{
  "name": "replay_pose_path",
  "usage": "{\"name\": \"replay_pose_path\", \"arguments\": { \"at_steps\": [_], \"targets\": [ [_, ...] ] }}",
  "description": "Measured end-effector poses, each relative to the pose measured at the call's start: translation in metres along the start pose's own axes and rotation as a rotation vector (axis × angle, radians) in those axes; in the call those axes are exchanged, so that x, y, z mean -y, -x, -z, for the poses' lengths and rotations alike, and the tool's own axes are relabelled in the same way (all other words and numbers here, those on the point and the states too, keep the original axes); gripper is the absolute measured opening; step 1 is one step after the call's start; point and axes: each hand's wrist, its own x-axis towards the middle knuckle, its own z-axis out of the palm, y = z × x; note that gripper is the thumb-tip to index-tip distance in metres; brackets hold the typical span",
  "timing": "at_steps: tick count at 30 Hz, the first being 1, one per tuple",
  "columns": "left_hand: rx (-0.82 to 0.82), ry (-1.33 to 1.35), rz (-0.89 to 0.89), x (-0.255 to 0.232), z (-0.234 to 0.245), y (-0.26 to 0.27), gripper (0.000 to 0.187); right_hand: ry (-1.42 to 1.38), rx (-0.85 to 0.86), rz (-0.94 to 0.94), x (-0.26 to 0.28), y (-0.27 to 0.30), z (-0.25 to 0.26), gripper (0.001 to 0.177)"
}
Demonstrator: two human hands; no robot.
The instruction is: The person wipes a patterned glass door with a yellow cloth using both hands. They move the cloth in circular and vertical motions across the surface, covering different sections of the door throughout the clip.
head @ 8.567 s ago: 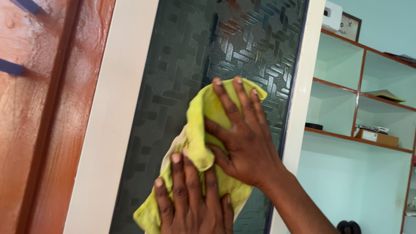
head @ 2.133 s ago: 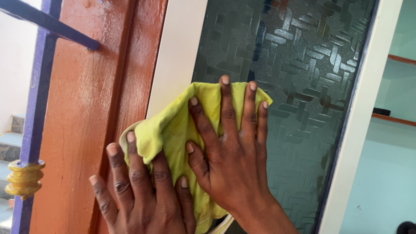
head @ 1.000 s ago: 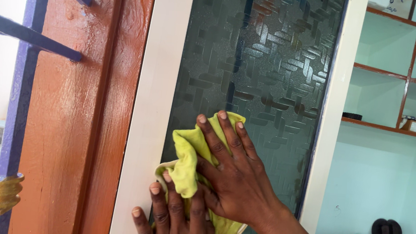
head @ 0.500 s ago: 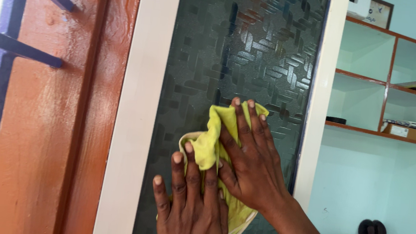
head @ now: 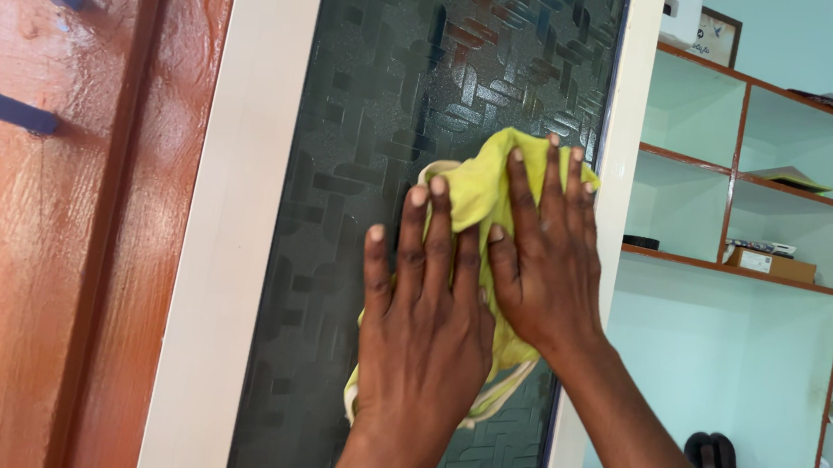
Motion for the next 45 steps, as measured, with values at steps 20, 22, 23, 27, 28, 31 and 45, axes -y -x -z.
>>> {"name": "replay_pose_path", "arguments": {
  "at_steps": [20,22,23,27,28,31,45],
  "targets": [
    [0.041,-0.183,-0.094,-0.015,-0.013,-0.032,0.061,0.064,-0.046,-0.325,-0.027,0.002,-0.009,0.061],
    [0.048,-0.187,-0.098,-0.016,-0.013,-0.031,0.061,0.069,-0.048,-0.32,-0.028,0.004,-0.009,0.061],
    [0.05,-0.187,-0.101,-0.018,-0.013,-0.03,0.061,0.064,-0.051,-0.319,-0.029,0.007,-0.009,0.061],
    [0.054,-0.192,-0.103,-0.023,-0.017,-0.025,0.061,0.086,-0.054,-0.326,-0.031,0.019,-0.012,0.06],
    [0.065,-0.192,-0.106,-0.024,-0.018,-0.024,0.061,0.076,-0.05,-0.337,-0.032,0.021,-0.012,0.06],
    [0.088,-0.199,-0.116,-0.027,-0.02,-0.02,0.063,0.054,-0.043,-0.362,-0.033,0.027,-0.013,0.061],
    [0.105,-0.173,-0.132,-0.036,-0.019,0.008,0.063,0.083,-0.034,-0.331,-0.024,0.061,-0.007,0.059]
  ]
}}
